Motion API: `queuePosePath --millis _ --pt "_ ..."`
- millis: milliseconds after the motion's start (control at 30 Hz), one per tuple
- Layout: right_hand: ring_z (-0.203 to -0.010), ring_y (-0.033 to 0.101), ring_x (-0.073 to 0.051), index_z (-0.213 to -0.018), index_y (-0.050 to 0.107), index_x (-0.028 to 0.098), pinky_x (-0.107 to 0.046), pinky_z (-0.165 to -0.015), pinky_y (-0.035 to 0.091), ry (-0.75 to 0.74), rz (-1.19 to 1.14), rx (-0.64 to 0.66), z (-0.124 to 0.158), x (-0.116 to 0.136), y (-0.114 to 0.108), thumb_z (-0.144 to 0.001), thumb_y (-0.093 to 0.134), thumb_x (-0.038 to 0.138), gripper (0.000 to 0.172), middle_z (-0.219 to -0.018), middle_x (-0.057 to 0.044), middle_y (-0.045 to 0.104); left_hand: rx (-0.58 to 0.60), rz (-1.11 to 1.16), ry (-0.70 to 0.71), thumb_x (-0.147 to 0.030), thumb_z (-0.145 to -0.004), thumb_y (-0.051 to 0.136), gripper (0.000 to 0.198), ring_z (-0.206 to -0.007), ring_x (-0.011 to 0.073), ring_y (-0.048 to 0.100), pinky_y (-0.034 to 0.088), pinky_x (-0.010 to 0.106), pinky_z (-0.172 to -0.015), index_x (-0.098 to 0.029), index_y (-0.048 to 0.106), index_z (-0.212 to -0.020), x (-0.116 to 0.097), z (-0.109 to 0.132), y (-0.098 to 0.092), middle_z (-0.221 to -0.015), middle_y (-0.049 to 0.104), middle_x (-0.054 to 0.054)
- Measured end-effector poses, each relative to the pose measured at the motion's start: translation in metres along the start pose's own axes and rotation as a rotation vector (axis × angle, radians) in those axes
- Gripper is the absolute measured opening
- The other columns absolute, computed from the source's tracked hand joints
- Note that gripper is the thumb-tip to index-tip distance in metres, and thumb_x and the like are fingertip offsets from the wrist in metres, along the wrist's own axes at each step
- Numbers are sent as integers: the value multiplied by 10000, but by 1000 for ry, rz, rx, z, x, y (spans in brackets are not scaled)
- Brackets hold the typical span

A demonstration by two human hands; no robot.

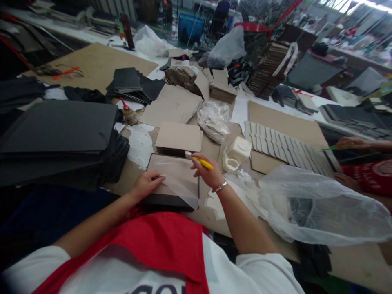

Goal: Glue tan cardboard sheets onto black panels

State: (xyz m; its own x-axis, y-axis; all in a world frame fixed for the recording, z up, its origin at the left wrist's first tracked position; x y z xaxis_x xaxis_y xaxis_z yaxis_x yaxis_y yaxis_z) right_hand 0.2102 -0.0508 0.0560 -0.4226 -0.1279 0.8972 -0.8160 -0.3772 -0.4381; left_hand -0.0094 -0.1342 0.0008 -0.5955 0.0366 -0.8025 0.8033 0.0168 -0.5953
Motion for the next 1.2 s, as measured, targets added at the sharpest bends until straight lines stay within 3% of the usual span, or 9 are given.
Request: queuePosePath --millis 67,133,233,367,500,600,733,800,1200 --pt "-734 653 -130 -1129 470 216 -279 -651 523 -104 -56 76 18 2 14 -871 454 453 350 -924 -54 670 2 121 -48 -369 -795 556 253 -643 114 515 402 225 -618 -168 639 -665 -9 -2 -2 -638 557 -12" --pt "-844 642 -153 -1046 469 218 -312 -733 512 -194 27 118 31 1 33 -844 514 412 284 -987 -72 652 2 208 -81 -407 -769 578 267 -611 101 498 392 215 -588 -165 645 -676 -18 -3 -4 -620 551 -24" --pt "-728 616 -152 -923 465 211 -292 -668 489 -209 187 74 39 -10 48 -796 570 365 226 -854 -48 635 -3 331 -204 -453 -732 602 305 -494 77 438 357 204 -488 -155 640 -682 -18 -3 -8 -527 495 -44" --pt "-598 583 -142 -907 449 216 -253 -576 441 -106 251 -29 34 -31 34 -819 522 348 174 -698 -2 598 -39 552 -431 -520 -637 660 387 -406 54 384 292 182 -376 -140 598 -677 4 -7 -16 -496 477 -48" --pt "-592 595 -164 -922 474 212 -248 -551 400 -56 369 -171 20 -45 15 -832 481 347 163 -668 -11 603 31 726 -541 -481 -542 726 417 -468 65 474 396 187 -452 -135 582 -725 19 -19 -19 -572 542 -20" --pt "-583 584 -176 -947 496 204 -255 -539 375 -48 504 -281 7 -51 15 -826 471 355 195 -681 -25 612 26 582 -539 -469 -591 681 361 -461 81 473 399 212 -477 -146 568 -707 24 -33 -23 -534 524 -28" --pt "-616 572 -187 -988 508 185 -272 -558 372 -43 633 -342 -9 -60 25 -828 463 354 237 -715 -45 615 -145 79 -343 -429 -687 595 287 -504 101 457 319 224 -499 -158 564 -596 31 -53 -33 -512 505 -27" --pt "-632 566 -192 -1000 510 173 -278 -565 373 -43 663 -354 -15 -64 29 -827 464 354 254 -736 -56 613 -176 -66 -308 -405 -697 589 280 -535 109 466 303 233 -523 -160 558 -565 37 -59 -34 -526 520 -23" --pt "-620 541 -188 -1012 524 170 -280 -557 352 2 688 -361 -24 -68 32 -831 462 366 273 -732 -56 604 -138 41 -393 -415 -660 613 296 -498 99 415 282 226 -507 -162 530 -531 56 -65 -31 -486 472 -48"
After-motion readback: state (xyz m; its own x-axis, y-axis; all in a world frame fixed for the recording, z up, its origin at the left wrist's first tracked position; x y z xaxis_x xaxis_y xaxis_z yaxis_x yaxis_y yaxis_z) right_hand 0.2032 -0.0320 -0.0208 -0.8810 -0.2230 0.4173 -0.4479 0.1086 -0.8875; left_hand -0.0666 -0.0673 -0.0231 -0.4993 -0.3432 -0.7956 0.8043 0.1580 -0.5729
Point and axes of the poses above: each hand's wrist, its own z-axis away from the middle knuckle, its own y-axis out of the palm, x = y × z, the point moved 3 cm from there along -z, towards the middle knuckle
